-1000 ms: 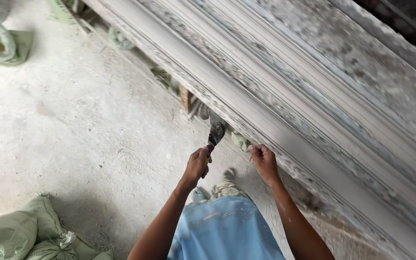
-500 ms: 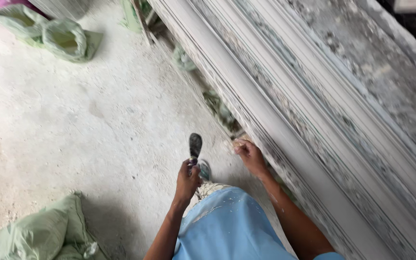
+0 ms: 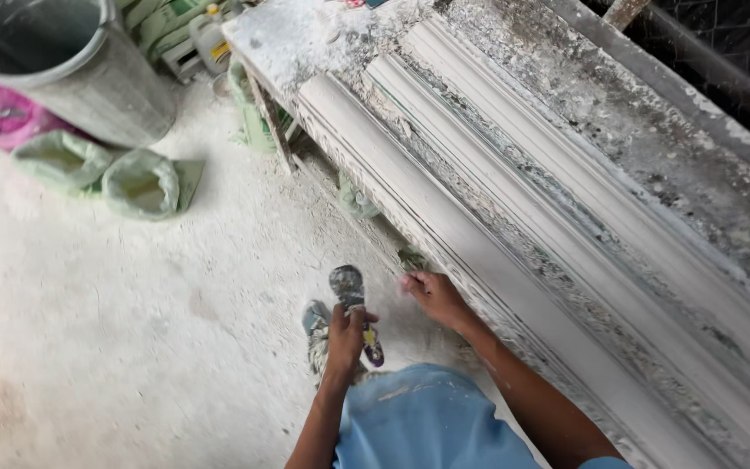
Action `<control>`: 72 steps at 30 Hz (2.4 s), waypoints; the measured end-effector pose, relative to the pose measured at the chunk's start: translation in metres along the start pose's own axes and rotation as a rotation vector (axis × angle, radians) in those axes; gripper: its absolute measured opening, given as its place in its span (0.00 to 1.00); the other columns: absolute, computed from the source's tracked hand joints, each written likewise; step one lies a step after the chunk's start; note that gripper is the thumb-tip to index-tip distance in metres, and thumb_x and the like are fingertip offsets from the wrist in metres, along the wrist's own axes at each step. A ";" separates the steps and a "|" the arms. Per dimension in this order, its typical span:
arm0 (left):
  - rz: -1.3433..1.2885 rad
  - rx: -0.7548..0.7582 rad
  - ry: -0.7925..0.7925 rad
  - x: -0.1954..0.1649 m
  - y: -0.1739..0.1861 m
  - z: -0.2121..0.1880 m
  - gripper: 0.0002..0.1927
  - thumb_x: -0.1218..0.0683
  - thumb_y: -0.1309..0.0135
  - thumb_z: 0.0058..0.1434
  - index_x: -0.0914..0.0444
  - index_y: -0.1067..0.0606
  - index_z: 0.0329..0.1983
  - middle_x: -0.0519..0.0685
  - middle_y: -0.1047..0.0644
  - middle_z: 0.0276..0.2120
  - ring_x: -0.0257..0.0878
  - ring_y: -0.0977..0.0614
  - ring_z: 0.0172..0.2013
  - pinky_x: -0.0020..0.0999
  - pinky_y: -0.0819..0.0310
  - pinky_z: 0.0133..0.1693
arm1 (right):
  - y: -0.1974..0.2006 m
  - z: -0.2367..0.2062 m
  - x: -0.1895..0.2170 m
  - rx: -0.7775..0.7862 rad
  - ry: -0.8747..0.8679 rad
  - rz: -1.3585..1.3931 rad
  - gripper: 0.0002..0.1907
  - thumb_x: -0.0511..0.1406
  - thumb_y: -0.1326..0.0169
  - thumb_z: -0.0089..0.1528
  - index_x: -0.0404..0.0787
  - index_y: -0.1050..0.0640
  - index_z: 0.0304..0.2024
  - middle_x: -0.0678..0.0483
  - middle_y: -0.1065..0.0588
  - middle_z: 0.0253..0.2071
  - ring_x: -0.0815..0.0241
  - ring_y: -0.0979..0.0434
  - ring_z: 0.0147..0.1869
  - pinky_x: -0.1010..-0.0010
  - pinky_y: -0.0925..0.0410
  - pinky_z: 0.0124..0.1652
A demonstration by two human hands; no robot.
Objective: The person uses a small scraper to remove dried plaster residue from decorative white molding strips laid on a work surface. They work along the grooves of the moldings section by section, occasionally repositioning the pieces and scraping debris off the tool by hand.
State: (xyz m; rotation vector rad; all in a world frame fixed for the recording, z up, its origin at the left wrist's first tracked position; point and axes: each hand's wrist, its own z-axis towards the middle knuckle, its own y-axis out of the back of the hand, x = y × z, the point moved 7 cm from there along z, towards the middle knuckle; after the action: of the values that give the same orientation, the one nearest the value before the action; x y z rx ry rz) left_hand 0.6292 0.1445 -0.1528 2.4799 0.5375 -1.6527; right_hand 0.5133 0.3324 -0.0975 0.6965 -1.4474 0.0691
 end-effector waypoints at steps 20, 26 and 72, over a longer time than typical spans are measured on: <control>0.296 0.670 -0.064 -0.184 -0.147 0.254 0.13 0.52 0.50 0.70 0.67 0.22 0.45 0.50 0.20 0.33 0.31 0.23 0.32 0.29 0.28 0.35 | 0.104 0.096 -0.035 -0.603 -0.394 0.073 0.14 0.41 0.44 0.66 0.35 0.21 0.44 0.56 0.23 0.34 0.67 0.26 0.37 0.71 0.31 0.40; 0.311 0.755 0.163 -0.165 -0.210 0.277 0.13 0.50 0.52 0.67 0.64 0.24 0.43 0.45 0.17 0.36 0.31 0.23 0.31 0.29 0.26 0.34 | 0.142 0.096 -0.082 -0.552 -0.474 -0.061 0.15 0.36 0.42 0.66 0.30 0.30 0.42 0.50 0.32 0.35 0.58 0.32 0.39 0.67 0.31 0.44; 1.302 0.537 -1.010 -0.239 -0.435 0.592 0.12 0.59 0.48 0.65 0.66 0.23 0.50 0.58 0.20 0.46 0.48 0.21 0.49 0.44 0.27 0.53 | 0.392 0.469 -0.138 0.163 -0.722 -0.738 0.24 0.48 0.51 0.67 0.63 0.29 0.66 0.51 0.20 0.49 0.48 0.18 0.40 0.55 0.24 0.41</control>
State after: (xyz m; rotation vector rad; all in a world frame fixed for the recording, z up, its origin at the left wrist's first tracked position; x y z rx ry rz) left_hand -0.1211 0.3255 -0.1284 1.1039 -1.3917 -1.9912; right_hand -0.0962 0.4752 -0.0865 1.4494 -1.7715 -0.7071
